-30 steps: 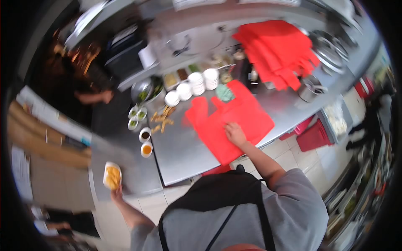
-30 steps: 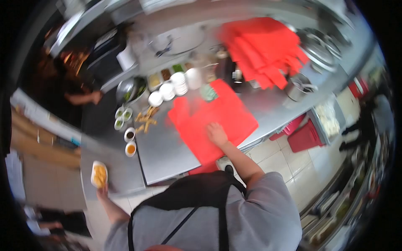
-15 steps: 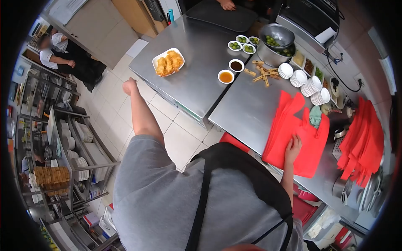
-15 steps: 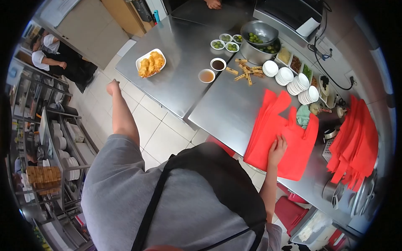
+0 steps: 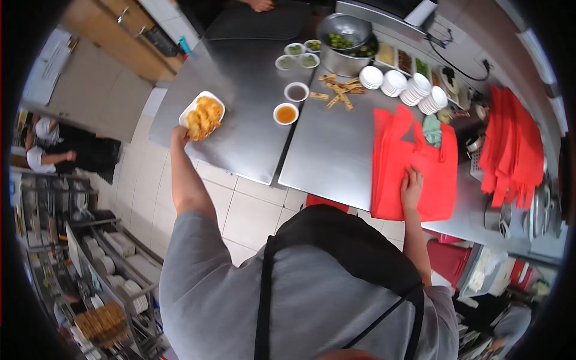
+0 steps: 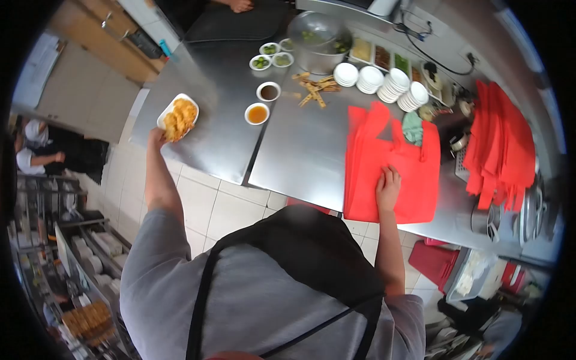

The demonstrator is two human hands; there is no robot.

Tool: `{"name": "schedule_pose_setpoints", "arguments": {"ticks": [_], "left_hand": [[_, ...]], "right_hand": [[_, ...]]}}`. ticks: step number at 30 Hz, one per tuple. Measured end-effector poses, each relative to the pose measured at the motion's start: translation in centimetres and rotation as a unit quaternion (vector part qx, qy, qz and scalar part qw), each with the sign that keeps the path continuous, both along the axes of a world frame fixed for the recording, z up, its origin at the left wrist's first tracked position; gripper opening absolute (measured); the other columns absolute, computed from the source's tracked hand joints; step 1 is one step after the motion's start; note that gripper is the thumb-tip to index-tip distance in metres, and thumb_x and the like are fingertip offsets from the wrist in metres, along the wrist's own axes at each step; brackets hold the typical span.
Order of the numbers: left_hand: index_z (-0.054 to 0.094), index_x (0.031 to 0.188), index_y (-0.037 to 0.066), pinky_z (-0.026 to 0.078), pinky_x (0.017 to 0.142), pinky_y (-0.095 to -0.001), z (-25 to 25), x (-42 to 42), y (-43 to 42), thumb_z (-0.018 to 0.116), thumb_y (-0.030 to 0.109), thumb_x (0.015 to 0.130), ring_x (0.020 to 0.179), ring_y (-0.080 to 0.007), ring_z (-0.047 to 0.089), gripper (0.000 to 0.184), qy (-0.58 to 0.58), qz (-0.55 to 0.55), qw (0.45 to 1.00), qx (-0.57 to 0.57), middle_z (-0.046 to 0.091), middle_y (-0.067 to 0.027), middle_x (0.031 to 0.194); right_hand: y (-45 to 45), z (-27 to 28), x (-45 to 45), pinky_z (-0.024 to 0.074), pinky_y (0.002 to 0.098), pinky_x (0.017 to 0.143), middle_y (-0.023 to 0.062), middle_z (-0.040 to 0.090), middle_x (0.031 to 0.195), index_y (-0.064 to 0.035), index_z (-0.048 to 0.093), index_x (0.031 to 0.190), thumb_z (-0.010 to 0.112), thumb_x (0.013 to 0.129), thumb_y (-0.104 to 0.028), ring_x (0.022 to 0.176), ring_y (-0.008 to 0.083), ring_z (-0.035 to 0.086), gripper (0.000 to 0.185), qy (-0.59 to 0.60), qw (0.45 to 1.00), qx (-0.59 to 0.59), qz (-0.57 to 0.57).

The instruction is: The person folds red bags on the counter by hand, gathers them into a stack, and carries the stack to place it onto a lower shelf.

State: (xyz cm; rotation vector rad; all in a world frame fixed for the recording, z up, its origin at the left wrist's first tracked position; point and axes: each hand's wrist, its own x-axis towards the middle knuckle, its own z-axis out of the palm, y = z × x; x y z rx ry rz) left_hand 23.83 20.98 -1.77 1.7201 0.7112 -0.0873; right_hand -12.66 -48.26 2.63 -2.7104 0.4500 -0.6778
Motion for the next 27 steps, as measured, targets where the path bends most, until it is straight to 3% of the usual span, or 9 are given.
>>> {"name": "schedule_pose_setpoints", "arguments": {"ticks": [2, 5, 9, 13, 16, 19, 25, 26, 27], "left_hand": [[0.053, 0.077, -0.002, 0.041, 0.039, -0.0314, 2.8, -1.3, -2.5, 0.044, -0.002, 0.068, 0.048, -0.0161, 0.049, 0.013, 0.006, -0.035, 0.998, 0.054, 0.05, -0.0084, 0.064], [0.054, 0.077, -0.001, 0.04, 0.04, -0.0287, 6.0, -2.3, -5.6, 0.047, -0.001, 0.067, 0.049, -0.0145, 0.05, 0.012, -0.038, -0.134, 0.988, 0.071, 0.052, -0.0067, 0.063], [0.056, 0.077, 0.001, 0.039, 0.041, -0.0262, 10.1, -4.7, -14.6, 0.05, 0.002, 0.068, 0.049, -0.0126, 0.05, 0.012, -0.092, -0.186, 0.977, 0.054, 0.053, -0.0047, 0.061], [0.061, 0.085, 0.003, 0.042, 0.044, -0.0258, 11.8, -6.9, -25.3, 0.052, 0.005, 0.068, 0.052, -0.0113, 0.052, 0.019, -0.07, -0.354, 0.93, 0.07, 0.056, -0.0018, 0.063], [0.061, 0.088, 0.003, 0.043, 0.045, -0.0261, 11.8, -9.9, -32.7, 0.052, 0.005, 0.066, 0.055, -0.0133, 0.054, 0.024, -0.078, -0.431, 0.897, 0.059, 0.057, -0.002, 0.065], [0.061, 0.091, 0.002, 0.046, 0.047, -0.0278, 6.4, -9.4, -36.5, 0.052, 0.004, 0.065, 0.058, -0.0164, 0.056, 0.027, -0.043, -0.472, 0.875, 0.093, 0.059, -0.0061, 0.072], [0.06, 0.097, 0.002, 0.048, 0.049, -0.03, 6.2, -11.3, -40.5, 0.051, 0.002, 0.066, 0.067, -0.0195, 0.059, 0.032, -0.007, -0.431, 0.892, 0.137, 0.061, -0.0079, 0.081], [0.058, 0.104, 0.002, 0.049, 0.05, -0.0318, 5.2, -10.7, -40.2, 0.054, 0.005, 0.069, 0.074, -0.0219, 0.061, 0.035, -0.004, -0.44, 0.887, 0.143, 0.062, -0.0092, 0.085], [0.058, 0.104, 0.002, 0.049, 0.05, -0.0318, 5.5, -11.0, -40.3, 0.054, 0.005, 0.069, 0.074, -0.0219, 0.061, 0.035, -0.009, -0.438, 0.887, 0.144, 0.062, -0.0092, 0.085]], "right_hand": [[0.1, -0.1, -0.1, 0.0401, 0.0386, 0.084, 0.0133, 0.051, 0.109, -0.005, 0.056, 0.099, 0.051, 0.079, -0.005, 0.099, 0.032, 0.048, 0.021, -0.006, 1.0, 0.006, 0.004], [0.2, 0.4, -0.1, 0.0402, 0.039, 0.084, 0.0131, 0.051, 0.109, -0.0051, 0.055, 0.099, 0.052, 0.077, -0.005, 0.099, 0.0321, 0.047, 0.022, -0.005, 1.0, 0.009, 0.006], [-0.2, 0.3, -0.2, 0.04, 0.0398, 0.084, 0.0132, 0.05, 0.108, -0.0053, 0.056, 0.098, 0.052, 0.076, -0.006, 0.098, 0.0323, 0.047, 0.022, -0.011, 1.0, 0.003, 0.01], [-1.3, 0.7, 0.6, 0.04, 0.0392, 0.084, 0.0128, 0.052, 0.103, -0.0057, 0.056, 0.099, 0.056, 0.074, -0.007, 0.097, 0.0321, 0.048, 0.025, -0.018, 0.998, 0.05, 0.025], [-1.5, 4.4, 2.1, 0.04, 0.0389, 0.084, 0.0132, 0.053, 0.101, -0.0051, 0.056, 0.099, 0.058, 0.074, -0.007, 0.096, 0.0319, 0.049, 0.025, -0.094, 0.993, 0.068, 0.02], [-2.5, 8.9, 4.0, 0.0397, 0.0382, 0.083, 0.0138, 0.054, 0.099, -0.0044, 0.056, 0.099, 0.058, 0.075, -0.009, 0.096, 0.0316, 0.049, 0.024, -0.149, 0.982, 0.108, 0.046], [-4.9, 20.5, 9.3, 0.0387, 0.0337, 0.086, 0.0137, 0.055, 0.103, -0.0032, 0.055, 0.104, 0.062, 0.075, -0.014, 0.1, 0.0265, 0.051, 0.032, -0.249, 0.933, 0.218, 0.144], [-5.0, 23.1, 10.1, 0.0386, 0.0327, 0.087, 0.0132, 0.055, 0.105, -0.0027, 0.056, 0.104, 0.062, 0.076, -0.016, 0.101, 0.0241, 0.051, 0.032, -0.256, 0.924, 0.235, 0.159], [-5.1, 25.8, 11.0, 0.0381, 0.0324, 0.087, 0.0112, 0.055, 0.106, -0.003, 0.054, 0.107, 0.063, 0.076, -0.018, 0.102, 0.0222, 0.051, 0.035, -0.265, 0.896, 0.308, 0.18]]}}
